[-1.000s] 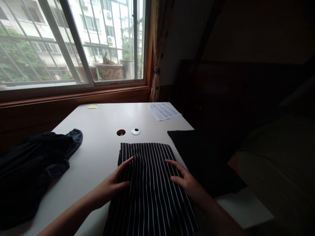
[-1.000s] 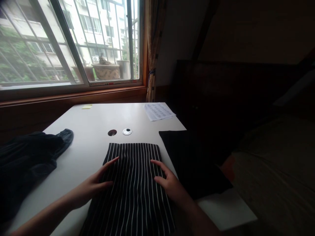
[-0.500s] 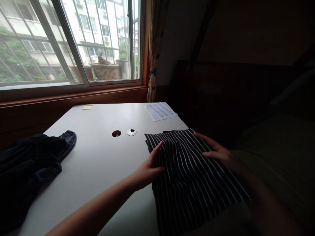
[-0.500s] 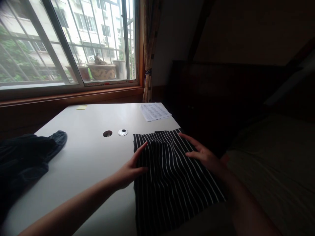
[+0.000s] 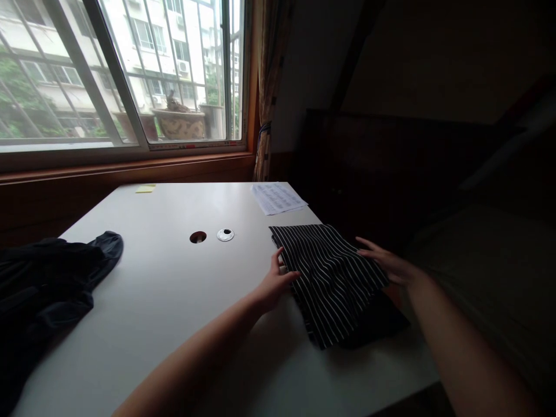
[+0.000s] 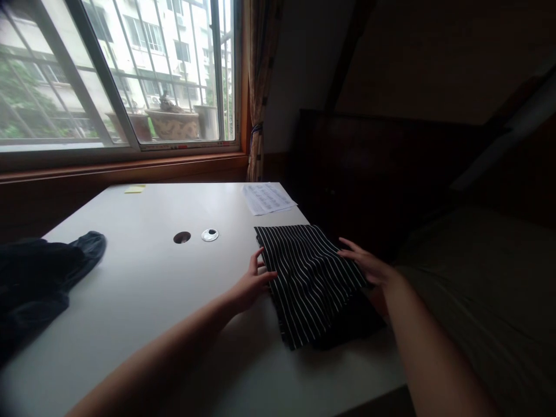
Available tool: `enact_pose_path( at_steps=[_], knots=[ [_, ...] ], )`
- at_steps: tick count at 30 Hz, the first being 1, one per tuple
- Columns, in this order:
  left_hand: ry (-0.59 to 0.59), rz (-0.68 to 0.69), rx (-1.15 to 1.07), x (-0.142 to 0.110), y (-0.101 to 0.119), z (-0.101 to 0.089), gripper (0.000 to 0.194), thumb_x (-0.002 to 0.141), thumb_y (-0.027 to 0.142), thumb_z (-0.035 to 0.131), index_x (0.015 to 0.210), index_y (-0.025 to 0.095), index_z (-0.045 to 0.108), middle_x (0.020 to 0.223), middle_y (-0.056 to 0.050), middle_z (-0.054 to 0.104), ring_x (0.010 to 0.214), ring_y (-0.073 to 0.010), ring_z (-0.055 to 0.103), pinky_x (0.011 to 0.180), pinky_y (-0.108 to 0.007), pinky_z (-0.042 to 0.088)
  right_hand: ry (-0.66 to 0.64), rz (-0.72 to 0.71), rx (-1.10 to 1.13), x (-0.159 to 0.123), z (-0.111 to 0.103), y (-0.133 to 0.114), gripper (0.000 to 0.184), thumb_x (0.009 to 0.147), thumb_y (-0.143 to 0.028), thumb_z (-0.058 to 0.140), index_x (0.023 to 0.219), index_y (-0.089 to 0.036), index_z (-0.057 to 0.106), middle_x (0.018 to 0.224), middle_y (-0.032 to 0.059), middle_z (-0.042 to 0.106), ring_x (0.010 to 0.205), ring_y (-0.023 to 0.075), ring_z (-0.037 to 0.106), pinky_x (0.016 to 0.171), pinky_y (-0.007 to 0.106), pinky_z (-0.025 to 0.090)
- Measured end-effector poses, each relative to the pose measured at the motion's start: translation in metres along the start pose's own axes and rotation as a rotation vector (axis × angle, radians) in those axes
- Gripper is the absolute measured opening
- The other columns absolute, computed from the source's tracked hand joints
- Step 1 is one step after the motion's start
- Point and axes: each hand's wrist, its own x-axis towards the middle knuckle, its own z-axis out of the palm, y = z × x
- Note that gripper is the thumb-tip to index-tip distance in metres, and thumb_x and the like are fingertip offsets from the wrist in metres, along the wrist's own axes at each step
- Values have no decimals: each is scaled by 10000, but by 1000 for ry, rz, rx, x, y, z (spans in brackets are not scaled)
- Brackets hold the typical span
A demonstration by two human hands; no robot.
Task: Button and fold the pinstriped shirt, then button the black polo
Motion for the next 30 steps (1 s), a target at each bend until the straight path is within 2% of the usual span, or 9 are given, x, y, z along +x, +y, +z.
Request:
enact_pose_path(
  at_steps=[3,7,9,11,15,18,21,26,30],
  knots=[
    [18,-59,45,-19,-3,2,948,774,285,780,1510,363,188,1401,-166,467,1047,-265,642,749,-347,548,76,-5,20,-16,-2,15,778,782,-330,762,1470,-352,400,1236,86,698,1062,284,702,753,318,625],
    [-147,-150,-25,-34,-9,17,1009,753,280,812,1517,358,157,1307,-141,561,1034,-258,649,794,-372,555,99,-24,27,-41,4,26,704,773,-381,780,1408,-365,476,1293,72,666,1154,281,655,800,291,614],
    [-196,-161,-8,-35,-15,24,952,727,260,830,1489,338,265,1262,-123,584,1016,-244,648,826,-375,555,61,-39,26,-49,10,30,694,750,-386,802,1378,-366,506,1300,63,660,1164,281,648,821,296,608],
    [-174,-172,7,-32,-20,29,773,729,234,814,1398,289,430,1168,-103,607,940,-219,650,796,-365,560,49,-75,27,-52,16,33,680,723,-365,821,1342,-364,539,1281,50,667,1140,271,660,834,298,603],
    [-126,-178,-77,-22,-22,44,432,789,172,705,1200,206,575,988,-57,604,796,-151,634,725,-319,561,152,-128,33,-43,21,38,490,704,-286,802,1171,-305,657,1096,39,731,972,236,708,732,273,598],
    [-118,-151,-132,-19,-19,58,380,803,133,652,1167,205,571,945,-33,595,750,-114,625,709,-277,551,293,-162,78,-35,13,36,290,707,-246,739,994,-261,702,863,34,739,768,221,703,583,273,562],
    [-120,-142,-131,-20,-20,71,391,785,107,644,1160,200,580,919,-28,587,719,-107,613,677,-262,543,380,-217,110,-34,0,30,191,702,-233,698,890,-270,700,782,29,717,695,222,681,538,289,541],
    [-117,-109,56,-29,-27,75,405,761,103,636,1152,199,593,919,-32,588,715,-119,593,628,-251,525,405,-224,126,-41,-10,31,175,707,-212,689,873,-267,697,832,29,716,730,207,674,560,269,542],
    [-97,22,317,-30,-11,69,332,784,162,646,1110,219,621,801,2,576,614,-96,535,546,-212,462,373,-197,155,-43,-5,39,200,715,-206,698,904,-271,699,849,22,725,741,198,678,582,264,550]
  ],
)
